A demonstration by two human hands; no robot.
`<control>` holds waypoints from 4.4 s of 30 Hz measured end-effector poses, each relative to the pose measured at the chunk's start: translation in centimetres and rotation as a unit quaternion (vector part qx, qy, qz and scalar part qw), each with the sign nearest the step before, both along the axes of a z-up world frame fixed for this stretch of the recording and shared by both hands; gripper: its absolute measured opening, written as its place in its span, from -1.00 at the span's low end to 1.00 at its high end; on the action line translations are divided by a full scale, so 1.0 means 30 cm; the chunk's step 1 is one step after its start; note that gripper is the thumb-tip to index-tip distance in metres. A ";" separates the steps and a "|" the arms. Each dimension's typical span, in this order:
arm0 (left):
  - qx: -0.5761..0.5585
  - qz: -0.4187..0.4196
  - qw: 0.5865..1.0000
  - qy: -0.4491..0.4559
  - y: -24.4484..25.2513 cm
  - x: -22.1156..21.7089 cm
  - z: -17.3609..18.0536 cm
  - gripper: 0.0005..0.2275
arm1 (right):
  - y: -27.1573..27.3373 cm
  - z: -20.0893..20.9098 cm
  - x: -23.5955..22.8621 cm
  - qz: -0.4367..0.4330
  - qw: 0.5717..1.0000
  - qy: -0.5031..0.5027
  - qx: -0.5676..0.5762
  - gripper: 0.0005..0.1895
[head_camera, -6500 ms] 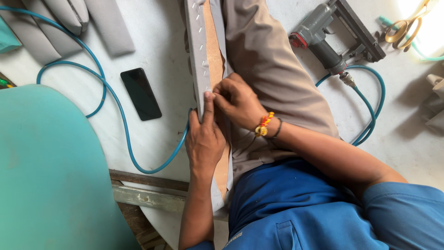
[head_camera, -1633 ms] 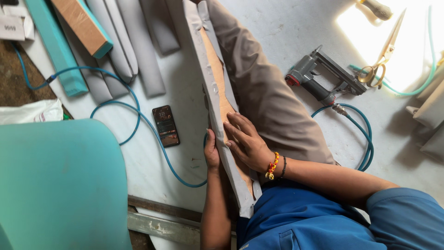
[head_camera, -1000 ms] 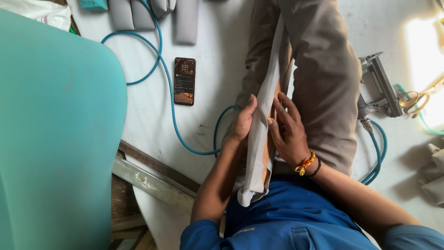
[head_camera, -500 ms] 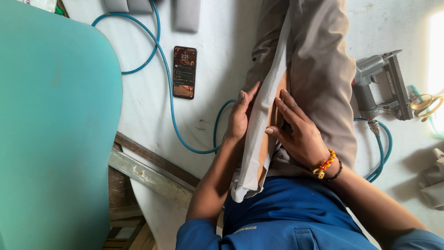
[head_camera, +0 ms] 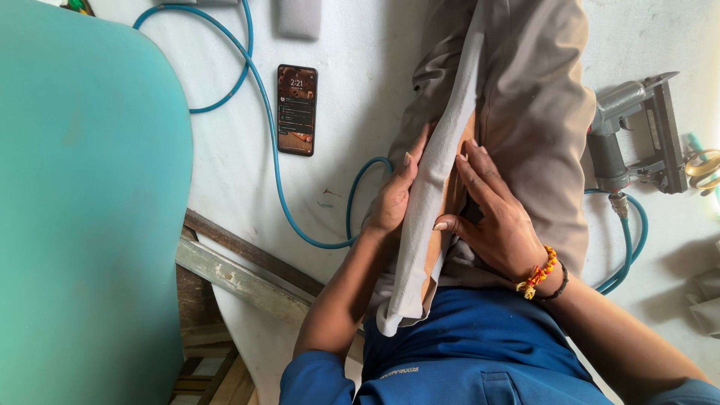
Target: The person wraps a long rectangular foam piece with grey fabric and secures it using a pneumatic staple gun. They repeatedly fold the fabric edges and drive staples along the seam to hold the covering in place.
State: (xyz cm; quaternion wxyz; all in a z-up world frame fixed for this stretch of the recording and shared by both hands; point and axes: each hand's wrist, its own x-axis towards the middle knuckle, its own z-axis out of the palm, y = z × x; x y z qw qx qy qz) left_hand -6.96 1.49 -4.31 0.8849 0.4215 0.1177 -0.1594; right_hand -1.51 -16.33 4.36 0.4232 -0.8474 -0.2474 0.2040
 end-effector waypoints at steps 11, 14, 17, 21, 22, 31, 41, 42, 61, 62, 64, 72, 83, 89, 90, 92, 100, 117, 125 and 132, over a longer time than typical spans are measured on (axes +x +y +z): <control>-0.048 0.022 0.999 0.002 0.015 0.013 0.004 -0.38 | -0.009 -0.010 0.018 0.031 0.998 0.025 0.049 0.01; -0.022 0.012 0.999 0.024 0.016 0.020 0.029 -0.37 | -0.008 -0.021 0.019 0.030 0.998 0.021 0.047 0.02; -0.019 0.013 0.999 0.048 0.006 0.012 0.062 -0.36 | -0.015 -0.026 0.007 0.027 0.998 0.030 0.043 0.00; 0.019 -0.007 0.999 0.034 0.010 0.029 0.092 -0.35 | -0.013 -0.030 0.020 0.022 0.998 0.030 0.043 0.01; 0.033 -0.014 0.999 0.033 0.011 0.024 0.099 -0.34 | -0.012 -0.029 0.017 0.020 0.998 0.032 0.045 0.00; 0.065 -0.036 0.997 0.035 0.012 0.027 0.162 -0.30 | -0.022 -0.048 -0.010 0.022 0.996 0.066 0.060 0.07; 0.214 -0.086 0.973 -0.011 -0.010 0.064 0.206 -0.27 | -0.046 -0.039 0.012 -0.011 0.989 0.094 0.113 0.05; 0.206 -0.082 0.975 -0.007 -0.015 0.062 0.211 -0.27 | -0.056 -0.029 0.012 -0.014 0.987 0.102 0.121 0.04; 0.207 -0.089 0.974 -0.009 0.003 0.132 0.185 -0.16 | 0.100 -0.012 0.081 -0.294 0.840 0.391 0.234 -0.69; 0.191 -0.080 0.978 -0.002 0.003 0.139 0.179 -0.17 | 0.110 -0.017 0.072 -0.314 0.831 0.391 0.242 -0.71; 0.140 -0.063 0.988 0.024 -0.008 0.141 0.177 -0.18 | 0.117 -0.029 0.050 -0.344 0.807 0.399 0.266 -0.74; 0.286 -0.129 0.948 -0.050 -0.023 0.151 0.201 -0.32 | 0.065 -0.049 -0.005 -0.390 0.761 0.428 0.292 -0.69; 0.414 -0.209 0.884 -0.048 -0.034 0.188 0.267 -0.42 | 0.049 -0.055 -0.009 -0.386 0.775 0.423 0.269 -0.66; 0.398 -0.182 0.897 -0.067 -0.012 0.178 0.238 -0.34 | 0.058 -0.060 -0.006 -0.383 0.777 0.441 0.237 -0.65; 0.365 -0.135 0.919 -0.063 -0.006 0.177 0.221 -0.33 | 0.062 -0.061 -0.007 -0.388 0.769 0.456 0.225 -0.65; 0.295 -0.042 0.953 -0.055 0.005 0.177 0.179 -0.30 | 0.068 -0.062 -0.012 -0.377 0.782 0.438 0.233 -0.66; 0.344 -0.168 0.923 -0.034 0.015 0.160 0.144 -0.38 | 0.068 -0.068 -0.012 -0.381 0.768 0.437 0.272 -0.66; 0.603 -0.324 0.728 -0.028 -0.059 0.271 0.337 -0.47 | 0.060 -0.095 -0.006 -0.323 0.818 0.391 0.270 -0.64; 0.584 -0.342 0.736 -0.002 -0.046 0.266 0.310 -0.44 | -0.301 -0.084 0.091 -0.318 0.944 0.070 0.056 -0.82; 0.561 -0.307 0.768 -0.035 -0.020 0.232 0.263 -0.48 | -0.576 -0.484 0.080 -0.200 0.909 -0.144 -0.335 -0.42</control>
